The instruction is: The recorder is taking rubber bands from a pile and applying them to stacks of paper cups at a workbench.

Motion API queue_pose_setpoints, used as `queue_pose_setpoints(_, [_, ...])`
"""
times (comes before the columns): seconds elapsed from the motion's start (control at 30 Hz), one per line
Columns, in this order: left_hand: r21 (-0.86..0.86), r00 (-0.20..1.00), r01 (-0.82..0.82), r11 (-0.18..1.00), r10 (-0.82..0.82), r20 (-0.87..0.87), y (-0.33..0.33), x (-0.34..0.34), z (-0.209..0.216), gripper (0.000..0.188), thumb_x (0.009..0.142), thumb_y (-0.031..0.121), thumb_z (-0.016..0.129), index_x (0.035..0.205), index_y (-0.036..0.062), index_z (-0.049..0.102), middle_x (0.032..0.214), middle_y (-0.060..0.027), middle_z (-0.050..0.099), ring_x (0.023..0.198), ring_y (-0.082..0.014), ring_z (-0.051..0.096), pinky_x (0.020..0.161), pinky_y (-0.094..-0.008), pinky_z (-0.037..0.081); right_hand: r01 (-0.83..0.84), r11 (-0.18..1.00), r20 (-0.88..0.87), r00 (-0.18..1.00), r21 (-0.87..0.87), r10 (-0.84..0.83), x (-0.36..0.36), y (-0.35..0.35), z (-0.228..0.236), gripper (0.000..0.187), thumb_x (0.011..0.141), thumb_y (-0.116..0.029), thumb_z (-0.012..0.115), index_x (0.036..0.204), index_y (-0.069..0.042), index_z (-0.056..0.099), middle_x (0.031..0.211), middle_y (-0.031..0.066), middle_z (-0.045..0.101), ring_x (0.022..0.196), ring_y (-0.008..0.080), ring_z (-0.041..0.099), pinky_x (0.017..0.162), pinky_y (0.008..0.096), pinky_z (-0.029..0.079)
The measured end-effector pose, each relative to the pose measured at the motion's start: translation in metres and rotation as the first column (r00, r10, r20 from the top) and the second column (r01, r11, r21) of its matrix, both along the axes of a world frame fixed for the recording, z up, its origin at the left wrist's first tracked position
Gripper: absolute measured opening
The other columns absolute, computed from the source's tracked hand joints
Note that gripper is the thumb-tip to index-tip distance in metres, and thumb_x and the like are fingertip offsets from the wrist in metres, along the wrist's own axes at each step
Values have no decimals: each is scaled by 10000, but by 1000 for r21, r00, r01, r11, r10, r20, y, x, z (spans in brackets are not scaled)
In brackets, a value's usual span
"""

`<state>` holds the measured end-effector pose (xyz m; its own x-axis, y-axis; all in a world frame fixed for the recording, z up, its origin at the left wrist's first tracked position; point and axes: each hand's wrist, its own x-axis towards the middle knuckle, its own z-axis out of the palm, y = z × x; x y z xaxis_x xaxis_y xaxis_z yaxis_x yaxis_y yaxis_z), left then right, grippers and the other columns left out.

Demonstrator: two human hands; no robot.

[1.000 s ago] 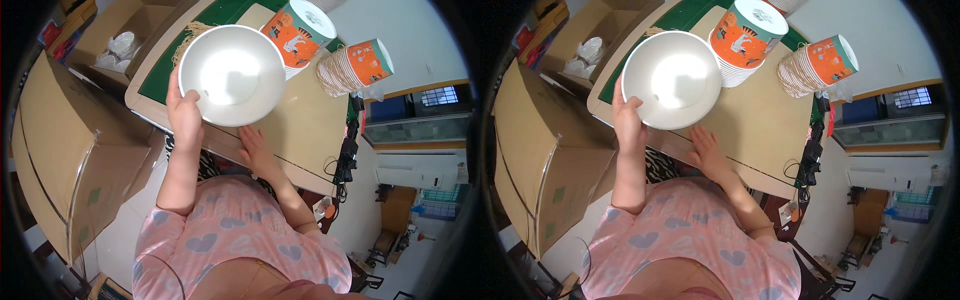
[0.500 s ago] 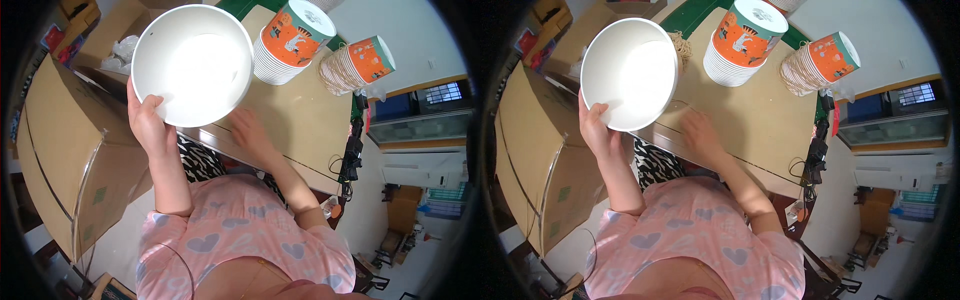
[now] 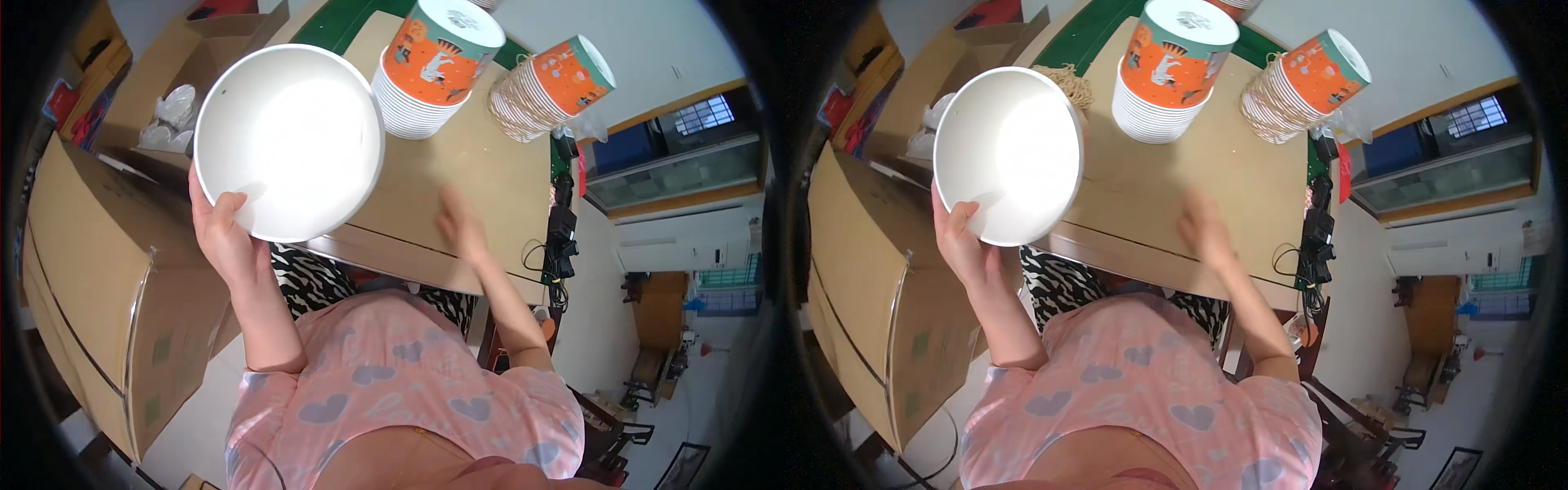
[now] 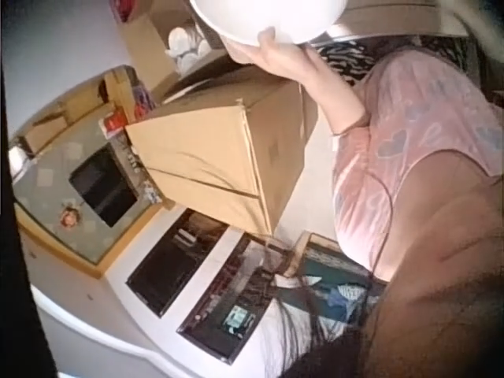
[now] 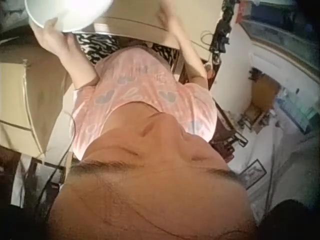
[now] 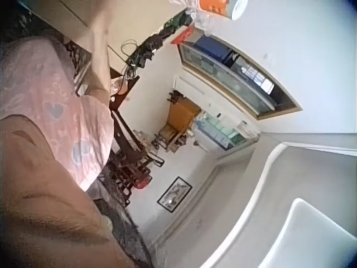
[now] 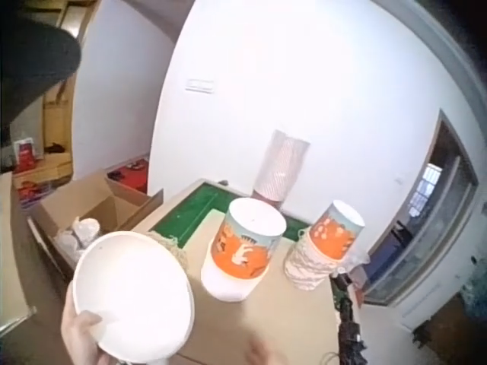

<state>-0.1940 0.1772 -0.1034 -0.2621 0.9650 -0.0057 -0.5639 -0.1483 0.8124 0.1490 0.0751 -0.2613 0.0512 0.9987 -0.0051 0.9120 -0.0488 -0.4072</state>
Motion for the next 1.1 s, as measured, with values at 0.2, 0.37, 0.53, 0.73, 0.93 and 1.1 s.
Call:
queue_pose_setpoints(0.2, [23, 995, 93, 995, -94, 38, -3, 22, 8, 694, 680, -58, 386, 1373, -34, 356, 1276, -204, 476, 1152, -304, 517, 966, -374, 444, 180, 954, 196, 953, 241, -229, 84, 25, 1, 508, 936, -259, 493, 1389, -56, 385, 1454, 171, 353, 1351, 324, 318, 1104, 461, 246])
queue_pose_setpoints(0.37, [-10, 998, 60, 998, -60, -20, -8, 35, 12, 691, 677, -57, 381, 1367, -29, 361, 1278, -203, 474, 1149, -302, 519, 974, -377, 440, -120, 975, 91, 990, 189, 104, 2, 58, 10, 533, 940, -304, 488, 1387, -38, 370, 1420, 159, 399, 1350, 306, 319, 1113, 454, 238])
queue_pose_setpoints(0.53, [-50, 971, 231, 972, -233, -53, -17, 56, -6, 731, 634, -61, 386, 1364, -14, 369, 1281, -195, 478, 1184, -290, 501, 1000, -370, 428, 112, 978, 124, 983, 175, -135, 59, 97, -9, 551, 954, -359, 440, 1404, -53, 355, 1466, 149, 335, 1373, 274, 287, 1120, 477, 207])
queue_pose_setpoints(0.73, [-173, 895, 444, 879, -446, 28, -30, 96, -27, 710, 647, -93, 356, 1351, -4, 396, 1276, -166, 502, 1205, -265, 492, 1037, -368, 388, 356, 886, 251, 866, 296, -432, 151, 65, -20, 527, 948, -365, 450, 1355, -33, 426, 1409, 191, 398, 1320, 329, 353, 1094, 439, 273])
queue_pose_setpoints(0.93, [-170, 798, 601, 781, -600, 64, -28, 126, -62, 672, 671, -98, 349, 1330, 9, 423, 1259, -141, 515, 1204, -239, 484, 1043, -354, 356, 678, 720, 191, 695, 147, -693, 178, 36, 17, 439, 935, -316, 421, 1195, 31, 489, 1257, 242, 492, 1184, 375, 446, 1013, 424, 348])
queue_pose_setpoints(1.1, [-157, 792, 602, 783, -610, -1, -17, 140, -59, 629, 725, -59, 386, 1349, 14, 409, 1289, -129, 497, 1216, -228, 468, 1045, -346, 339, 367, 927, -325, 888, 75, -325, 59, 44, 16, 391, 924, -258, 453, 1210, 8, 482, 1207, 251, 518, 1148, 399, 466, 975, 450, 375])
